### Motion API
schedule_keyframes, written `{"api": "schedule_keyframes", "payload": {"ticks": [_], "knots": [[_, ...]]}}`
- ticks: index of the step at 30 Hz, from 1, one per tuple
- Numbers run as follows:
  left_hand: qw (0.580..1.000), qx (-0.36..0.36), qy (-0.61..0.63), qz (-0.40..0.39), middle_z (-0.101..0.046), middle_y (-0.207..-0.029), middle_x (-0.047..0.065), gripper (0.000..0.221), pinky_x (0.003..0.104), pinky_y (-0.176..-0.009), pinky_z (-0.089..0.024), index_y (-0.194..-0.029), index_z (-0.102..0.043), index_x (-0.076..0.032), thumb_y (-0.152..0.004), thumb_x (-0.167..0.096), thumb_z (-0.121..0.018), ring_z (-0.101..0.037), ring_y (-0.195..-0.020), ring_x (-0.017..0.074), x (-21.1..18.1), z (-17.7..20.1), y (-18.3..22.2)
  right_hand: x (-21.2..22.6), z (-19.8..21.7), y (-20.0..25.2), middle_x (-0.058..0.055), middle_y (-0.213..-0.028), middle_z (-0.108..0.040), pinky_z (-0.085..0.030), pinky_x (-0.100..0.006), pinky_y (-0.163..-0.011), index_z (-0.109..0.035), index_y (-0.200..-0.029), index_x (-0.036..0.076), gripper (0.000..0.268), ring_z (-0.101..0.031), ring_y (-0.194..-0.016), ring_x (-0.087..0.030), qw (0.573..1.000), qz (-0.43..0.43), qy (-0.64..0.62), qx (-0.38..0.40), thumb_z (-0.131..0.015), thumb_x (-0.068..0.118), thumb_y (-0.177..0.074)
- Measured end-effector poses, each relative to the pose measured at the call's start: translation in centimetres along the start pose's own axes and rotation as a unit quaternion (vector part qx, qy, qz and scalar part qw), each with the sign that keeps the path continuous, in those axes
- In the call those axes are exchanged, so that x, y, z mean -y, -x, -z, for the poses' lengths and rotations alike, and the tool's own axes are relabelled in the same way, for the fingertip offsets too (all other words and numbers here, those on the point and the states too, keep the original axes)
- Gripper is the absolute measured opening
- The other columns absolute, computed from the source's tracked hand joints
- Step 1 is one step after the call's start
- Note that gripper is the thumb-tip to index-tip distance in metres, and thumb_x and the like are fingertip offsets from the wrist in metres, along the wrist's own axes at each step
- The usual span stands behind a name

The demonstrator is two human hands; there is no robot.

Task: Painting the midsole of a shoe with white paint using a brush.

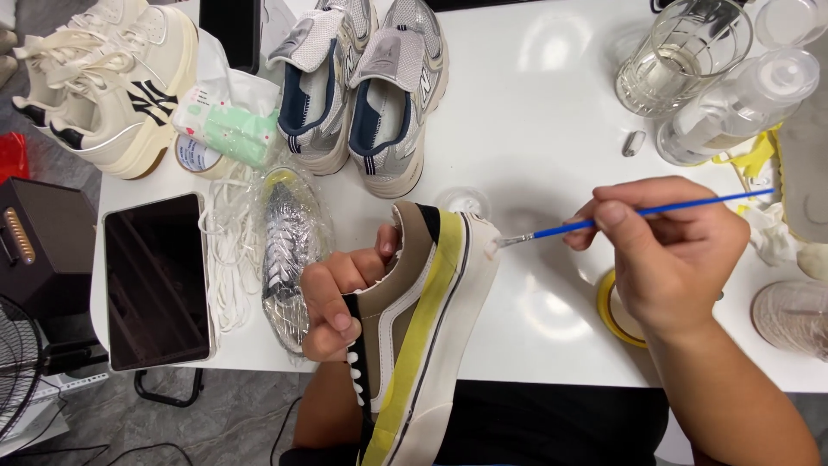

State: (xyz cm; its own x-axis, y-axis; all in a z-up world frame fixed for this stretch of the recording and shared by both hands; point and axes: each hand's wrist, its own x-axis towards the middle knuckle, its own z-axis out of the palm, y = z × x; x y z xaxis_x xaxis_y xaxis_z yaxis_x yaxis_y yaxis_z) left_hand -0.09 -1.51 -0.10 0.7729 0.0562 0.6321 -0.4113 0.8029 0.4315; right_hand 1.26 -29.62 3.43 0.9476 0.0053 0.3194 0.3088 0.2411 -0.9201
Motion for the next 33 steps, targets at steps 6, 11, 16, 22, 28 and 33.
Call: {"api": "schedule_keyframes", "payload": {"ticks": [6, 11, 16, 22, 28, 33], "knots": [[1.0, 0.015, 0.002, -0.001, -0.044, -0.057, -0.003, 0.015, 0.036, -0.104, -0.03, -0.083, -0.062, -0.017, -0.072, -0.007, -0.058, -0.039, -0.062, 0.0154, 0.2, 0.2, 0.2, -1.0, 0.3, 0.3, -0.021, -0.089, -0.068, -0.062, -0.035, -0.073, -0.063, -0.113, -0.011, 0.009, -0.069, -0.074, -0.025, 0.998, 0.007, -0.039, -0.038, -0.064, -0.003, -0.115], [1.0, 0.0, -0.008, -0.01, -0.045, -0.058, -0.002, 0.016, 0.036, -0.104, -0.03, -0.086, -0.063, -0.016, -0.073, -0.008, -0.058, -0.04, -0.063, 0.015, 0.2, 0.3, 0.4, 1.0, -1.1, 1.1, -0.019, -0.089, -0.069, -0.063, -0.034, -0.069, -0.061, -0.113, -0.006, 0.011, -0.073, -0.075, -0.025, 0.976, 0.164, 0.141, -0.006, -0.062, -0.003, -0.102], [0.999, -0.021, -0.023, -0.016, -0.046, -0.062, -0.001, 0.015, 0.037, -0.105, -0.03, -0.086, -0.062, -0.015, -0.074, -0.008, -0.058, -0.041, -0.064, 0.0153, 0.0, 0.3, 0.3, 4.5, -2.3, 1.5, -0.016, -0.079, -0.069, -0.063, -0.039, -0.067, -0.06, -0.104, -0.005, 0.016, -0.076, -0.078, -0.031, 0.905, 0.285, 0.276, 0.154, -0.061, -0.009, -0.088], [0.999, -0.018, -0.023, -0.017, -0.049, -0.065, -0.001, 0.015, 0.038, -0.108, -0.029, -0.087, -0.062, -0.014, -0.075, -0.007, -0.056, -0.042, -0.067, 0.0154, 0.2, 0.3, 0.6, 4.4, -1.2, 2.5, -0.012, -0.085, -0.072, -0.065, -0.042, -0.072, -0.059, -0.104, 0.002, 0.02, -0.077, -0.08, -0.029, 0.916, 0.269, 0.247, 0.168, -0.063, -0.005, -0.086], [1.0, -0.022, -0.012, -0.014, -0.052, -0.069, -0.001, 0.016, 0.038, -0.11, -0.029, -0.088, -0.063, -0.014, -0.076, -0.005, -0.058, -0.043, -0.068, 0.015, 0.2, 0.7, 1.0, 5.5, -2.8, 2.1, -0.015, -0.085, -0.072, -0.063, -0.04, -0.068, -0.058, -0.106, -0.001, 0.021, -0.076, -0.077, -0.033, 0.865, 0.329, 0.309, 0.221, -0.068, -0.005, -0.088], [0.999, -0.033, -0.021, 0.0, -0.053, -0.073, -0.001, 0.014, 0.039, -0.11, -0.029, -0.087, -0.063, -0.014, -0.076, -0.006, -0.058, -0.044, -0.07, 0.0151, -0.1, 0.7, 1.0, 5.7, -2.3, 4.7, -0.01, -0.085, -0.073, -0.065, -0.04, -0.072, -0.058, -0.103, 0.001, 0.019, -0.079, -0.081, -0.029, 0.923, 0.226, 0.254, 0.182, -0.066, -0.003, -0.086]]}}
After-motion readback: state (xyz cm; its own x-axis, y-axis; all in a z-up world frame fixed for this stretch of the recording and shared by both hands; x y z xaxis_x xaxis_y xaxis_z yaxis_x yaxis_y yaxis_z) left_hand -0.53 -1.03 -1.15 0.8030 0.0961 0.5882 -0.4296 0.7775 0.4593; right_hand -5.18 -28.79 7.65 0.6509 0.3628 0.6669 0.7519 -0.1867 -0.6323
